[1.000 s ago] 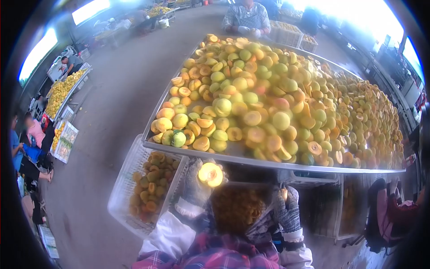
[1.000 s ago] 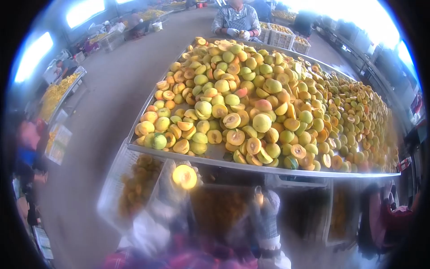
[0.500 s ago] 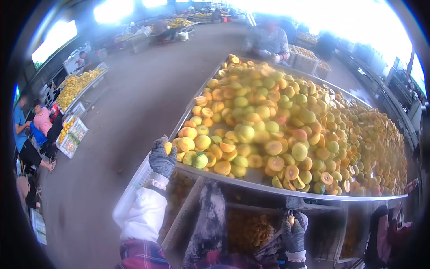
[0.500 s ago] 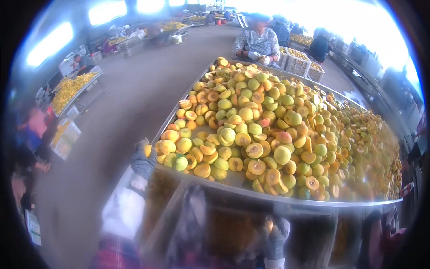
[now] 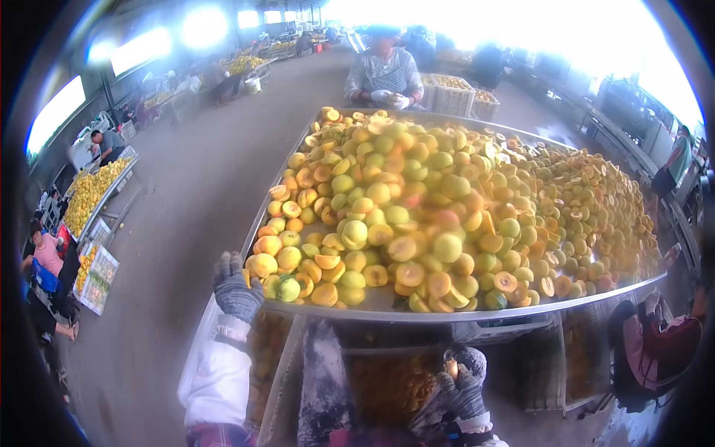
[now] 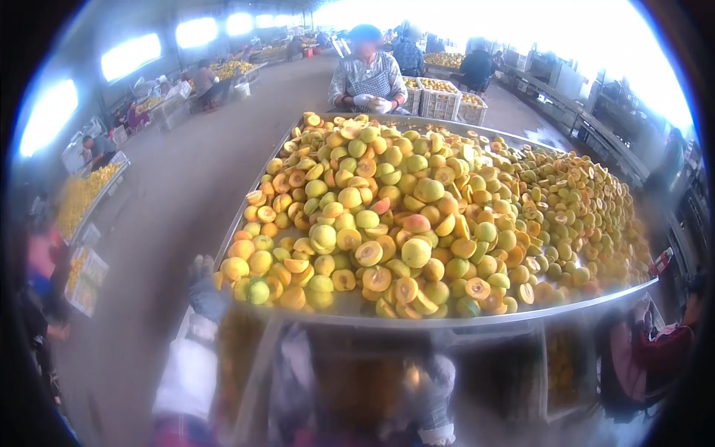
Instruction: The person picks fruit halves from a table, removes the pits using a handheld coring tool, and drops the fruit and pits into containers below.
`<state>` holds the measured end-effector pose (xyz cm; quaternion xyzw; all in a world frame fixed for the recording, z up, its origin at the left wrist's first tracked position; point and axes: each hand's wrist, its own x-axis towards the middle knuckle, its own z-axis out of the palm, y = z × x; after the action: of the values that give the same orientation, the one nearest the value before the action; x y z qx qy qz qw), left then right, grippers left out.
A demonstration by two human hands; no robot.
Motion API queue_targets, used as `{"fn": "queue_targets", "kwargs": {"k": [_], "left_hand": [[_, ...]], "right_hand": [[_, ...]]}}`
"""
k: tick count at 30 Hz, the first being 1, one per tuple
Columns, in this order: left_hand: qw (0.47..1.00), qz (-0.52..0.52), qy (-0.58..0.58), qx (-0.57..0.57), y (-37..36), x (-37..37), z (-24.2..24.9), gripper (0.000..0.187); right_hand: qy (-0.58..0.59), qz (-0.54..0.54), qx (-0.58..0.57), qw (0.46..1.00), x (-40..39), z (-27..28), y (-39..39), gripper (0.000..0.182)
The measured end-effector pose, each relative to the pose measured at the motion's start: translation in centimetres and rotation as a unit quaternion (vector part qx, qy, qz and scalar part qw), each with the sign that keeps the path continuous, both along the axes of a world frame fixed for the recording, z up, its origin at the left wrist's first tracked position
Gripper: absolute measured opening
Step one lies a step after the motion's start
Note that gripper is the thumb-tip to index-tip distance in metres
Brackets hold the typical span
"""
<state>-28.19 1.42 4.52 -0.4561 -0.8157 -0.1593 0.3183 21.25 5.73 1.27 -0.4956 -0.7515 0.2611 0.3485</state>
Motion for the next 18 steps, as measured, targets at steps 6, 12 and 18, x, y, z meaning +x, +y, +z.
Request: {"fn": "queue_targets", "kwargs": {"k": [6, 12, 18], "left_hand": [[0.954, -0.285, -0.073, -0.056, 15.8, 11.2, 4.1, 0.062], [0.944, -0.164, -0.097, -0.270, 25.2, 11.8, -2.3, 0.057], [0.952, -0.210, -0.222, 0.002, 20.0, 15.5, 2.3, 0.040]], "right_hand": [[-0.008, 0.100, 0.132, 0.986, -0.3, 0.5, 2.9, 0.035], [0.065, 0.120, 0.161, 0.977, -0.8, 2.6, 1.2, 0.044], [0.209, 0.004, -0.116, 0.971, -1.8, 2.8, 0.5, 0.030]]}}
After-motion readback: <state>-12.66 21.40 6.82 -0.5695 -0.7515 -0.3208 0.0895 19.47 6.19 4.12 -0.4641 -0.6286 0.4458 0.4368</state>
